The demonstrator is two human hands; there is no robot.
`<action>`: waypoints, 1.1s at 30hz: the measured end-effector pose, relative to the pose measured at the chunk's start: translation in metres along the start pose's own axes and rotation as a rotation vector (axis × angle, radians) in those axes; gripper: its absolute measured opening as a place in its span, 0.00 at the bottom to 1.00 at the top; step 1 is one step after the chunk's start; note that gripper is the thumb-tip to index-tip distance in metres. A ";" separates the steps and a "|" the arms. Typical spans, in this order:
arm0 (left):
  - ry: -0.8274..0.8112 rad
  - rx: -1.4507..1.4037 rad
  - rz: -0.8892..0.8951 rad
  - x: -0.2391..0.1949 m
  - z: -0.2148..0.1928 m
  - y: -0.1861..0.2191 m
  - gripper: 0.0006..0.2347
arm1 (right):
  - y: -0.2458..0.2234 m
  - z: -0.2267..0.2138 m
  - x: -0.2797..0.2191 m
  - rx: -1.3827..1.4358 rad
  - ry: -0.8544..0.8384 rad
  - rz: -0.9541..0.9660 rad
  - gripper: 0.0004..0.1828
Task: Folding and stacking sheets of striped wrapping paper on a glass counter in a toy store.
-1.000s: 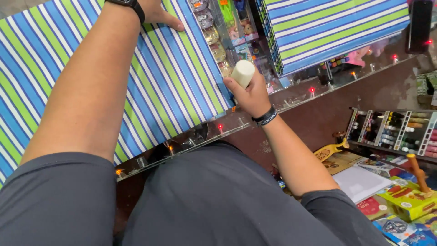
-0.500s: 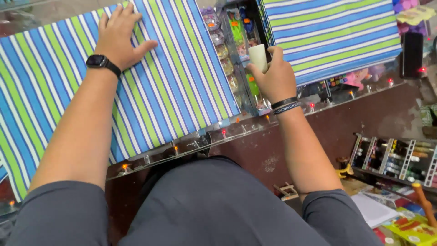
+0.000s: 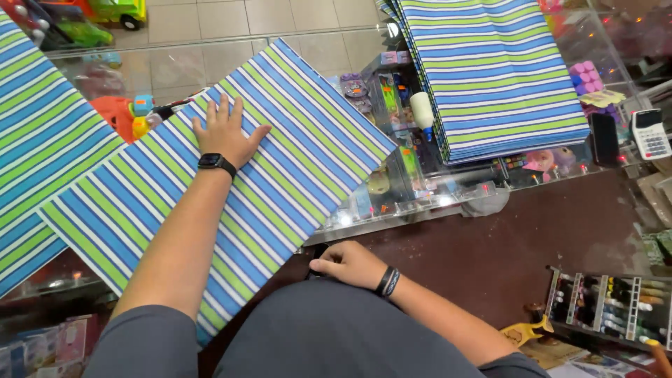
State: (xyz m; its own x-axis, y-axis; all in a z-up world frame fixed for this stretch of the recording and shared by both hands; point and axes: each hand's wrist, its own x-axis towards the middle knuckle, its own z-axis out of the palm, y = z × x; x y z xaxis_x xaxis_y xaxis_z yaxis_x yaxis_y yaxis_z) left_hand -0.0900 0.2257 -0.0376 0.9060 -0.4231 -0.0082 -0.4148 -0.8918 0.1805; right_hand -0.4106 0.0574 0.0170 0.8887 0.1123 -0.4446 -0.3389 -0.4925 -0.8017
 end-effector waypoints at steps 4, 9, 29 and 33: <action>0.011 -0.014 -0.041 -0.025 0.004 -0.013 0.41 | 0.031 0.054 0.017 0.323 0.032 0.136 0.26; 0.037 -0.081 -0.046 -0.073 0.004 -0.031 0.41 | 0.074 0.126 0.031 0.386 0.152 0.116 0.17; 0.089 -0.185 0.157 -0.299 -0.006 -0.049 0.37 | 0.090 0.025 -0.013 0.747 0.793 0.052 0.15; 0.087 -0.230 0.083 -0.303 -0.008 -0.057 0.33 | 0.069 -0.010 -0.015 0.705 0.751 -0.019 0.18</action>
State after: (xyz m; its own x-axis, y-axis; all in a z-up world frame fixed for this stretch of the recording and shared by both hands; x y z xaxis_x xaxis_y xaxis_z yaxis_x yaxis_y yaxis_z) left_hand -0.3400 0.4060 -0.0372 0.8775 -0.4692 0.0994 -0.4675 -0.7904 0.3959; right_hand -0.4443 0.0134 -0.0279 0.7775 -0.5729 -0.2595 -0.2123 0.1493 -0.9657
